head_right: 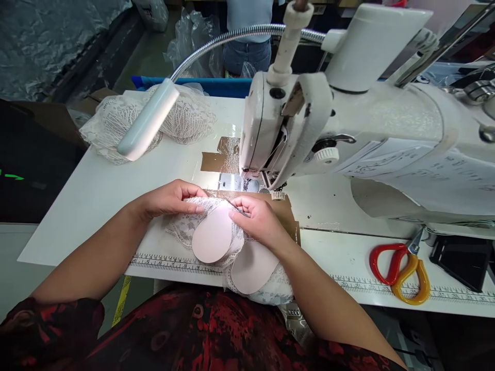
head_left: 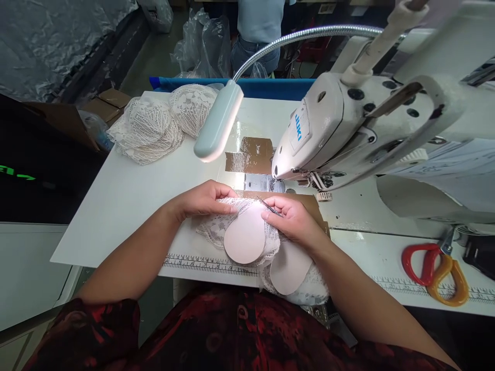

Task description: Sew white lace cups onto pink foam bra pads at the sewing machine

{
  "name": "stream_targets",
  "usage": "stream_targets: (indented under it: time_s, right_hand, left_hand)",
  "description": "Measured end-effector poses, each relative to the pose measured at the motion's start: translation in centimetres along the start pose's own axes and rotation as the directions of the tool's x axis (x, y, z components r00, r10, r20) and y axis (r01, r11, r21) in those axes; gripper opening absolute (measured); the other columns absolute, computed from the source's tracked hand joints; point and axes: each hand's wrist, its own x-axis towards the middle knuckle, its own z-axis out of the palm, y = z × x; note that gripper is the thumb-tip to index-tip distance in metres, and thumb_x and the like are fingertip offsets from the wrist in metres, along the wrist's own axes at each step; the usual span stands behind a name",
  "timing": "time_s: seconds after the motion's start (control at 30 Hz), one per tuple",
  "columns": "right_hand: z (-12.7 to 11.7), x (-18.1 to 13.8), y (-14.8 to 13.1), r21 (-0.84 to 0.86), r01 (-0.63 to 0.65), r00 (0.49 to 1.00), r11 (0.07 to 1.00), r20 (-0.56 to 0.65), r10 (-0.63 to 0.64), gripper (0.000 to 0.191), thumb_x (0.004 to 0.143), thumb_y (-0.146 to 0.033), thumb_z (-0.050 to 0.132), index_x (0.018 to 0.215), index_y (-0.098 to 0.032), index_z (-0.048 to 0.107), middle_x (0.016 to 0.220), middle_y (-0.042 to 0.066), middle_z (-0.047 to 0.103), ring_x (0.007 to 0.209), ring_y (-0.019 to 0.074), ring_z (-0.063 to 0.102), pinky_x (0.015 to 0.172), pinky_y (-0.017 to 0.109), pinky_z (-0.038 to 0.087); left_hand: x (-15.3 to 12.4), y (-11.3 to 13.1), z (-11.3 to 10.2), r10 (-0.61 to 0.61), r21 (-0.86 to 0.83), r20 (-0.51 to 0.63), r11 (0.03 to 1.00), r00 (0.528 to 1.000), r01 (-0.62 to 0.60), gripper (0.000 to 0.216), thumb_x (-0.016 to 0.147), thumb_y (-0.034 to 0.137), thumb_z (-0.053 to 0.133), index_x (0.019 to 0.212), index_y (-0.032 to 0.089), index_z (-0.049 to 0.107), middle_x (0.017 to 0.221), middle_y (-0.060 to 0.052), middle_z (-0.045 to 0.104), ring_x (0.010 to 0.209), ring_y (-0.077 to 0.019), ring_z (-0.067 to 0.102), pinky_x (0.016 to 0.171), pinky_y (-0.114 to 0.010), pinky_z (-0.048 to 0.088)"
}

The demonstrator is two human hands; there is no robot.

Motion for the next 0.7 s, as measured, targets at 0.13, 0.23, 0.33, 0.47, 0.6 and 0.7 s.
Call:
stream_targets:
  time_s: [0.13, 0.23, 0.33, 0.47, 0.6, 0.7]
  right_hand:
    - [0.1, 0.0, -0.1, -0.001, 0.003, 1.0, 1.0, -0.025, -0.003, 0.022, 0.077, -0.028, 0.061, 0.095, -0.017, 0.066, 0.089, 0.005, 0.07, 0.081, 0.0172, 0.065, 0.07, 0.03, 0.05]
    - [0.1, -0.1, -0.3, -0.013, 0.006, 0.999, 1.0, -0.036, -0.006, 0.019, 0.076, -0.027, 0.061, 0.092, -0.017, 0.066, 0.09, 0.005, 0.07, 0.081, 0.0174, 0.065, 0.07, 0.03, 0.051]
    - [0.1, -0.2, -0.4, -0.028, 0.004, 0.999, 1.0, -0.036, -0.005, 0.02, 0.077, -0.028, 0.06, 0.094, -0.018, 0.065, 0.095, 0.006, 0.07, 0.084, 0.0184, 0.065, 0.072, 0.032, 0.051]
    - [0.0, -0.3, -0.2, -0.154, 0.047, 0.995, 0.987, -0.079, -0.06, 0.022, 0.081, -0.032, 0.056, 0.096, -0.018, 0.064, 0.094, 0.006, 0.069, 0.084, 0.0196, 0.065, 0.073, 0.034, 0.051]
    - [0.0, -0.5, 0.2, -0.5, 0.05, 0.933, 0.864, -0.284, -0.219, 0.03, 0.083, -0.039, 0.056, 0.106, -0.021, 0.063, 0.099, 0.007, 0.069, 0.087, 0.0241, 0.063, 0.074, 0.039, 0.049]
    - [0.5, -0.9, 0.3, -0.652, 0.137, 0.868, 0.746, -0.283, -0.407, 0.037, 0.086, -0.041, 0.053, 0.116, -0.021, 0.06, 0.104, 0.01, 0.068, 0.089, 0.0245, 0.063, 0.078, 0.039, 0.049]
  left_hand:
    - [-0.1, 0.0, 0.2, -0.032, 0.0, -0.043, 0.999, 0.999, 0.032, 0.024, 0.074, 0.033, 0.073, 0.086, 0.012, 0.067, 0.079, -0.003, 0.063, 0.07, -0.011, 0.057, 0.062, -0.02, 0.045]
    - [-0.2, 0.1, 0.3, -0.037, 0.004, -0.077, 0.999, 0.996, 0.038, 0.024, 0.077, 0.035, 0.069, 0.083, 0.012, 0.067, 0.075, -0.002, 0.061, 0.066, -0.0099, 0.055, 0.058, -0.019, 0.043]
    - [-0.2, 0.2, 0.4, -0.017, 0.0, -0.089, 1.0, 0.996, 0.017, 0.023, 0.076, 0.034, 0.07, 0.086, 0.013, 0.068, 0.079, -0.003, 0.063, 0.07, -0.0117, 0.057, 0.062, -0.021, 0.046]
    - [-0.1, 0.1, 0.7, -0.04, -0.026, -0.115, 0.999, 0.993, 0.037, 0.024, 0.075, 0.036, 0.071, 0.081, 0.013, 0.069, 0.074, -0.003, 0.064, 0.066, -0.0114, 0.058, 0.058, -0.02, 0.046]
    - [-0.1, -0.1, 1.1, -0.057, -0.097, -0.157, 0.994, 0.986, 0.042, 0.027, 0.074, 0.037, 0.071, 0.083, 0.012, 0.07, 0.072, -0.004, 0.065, 0.063, -0.0124, 0.059, 0.056, -0.022, 0.046]
    - [-0.1, -0.2, 1.5, -0.051, -0.122, -0.141, 0.992, 0.989, 0.034, 0.027, 0.076, 0.037, 0.069, 0.085, 0.012, 0.07, 0.071, -0.004, 0.065, 0.061, -0.0122, 0.058, 0.055, -0.022, 0.045]
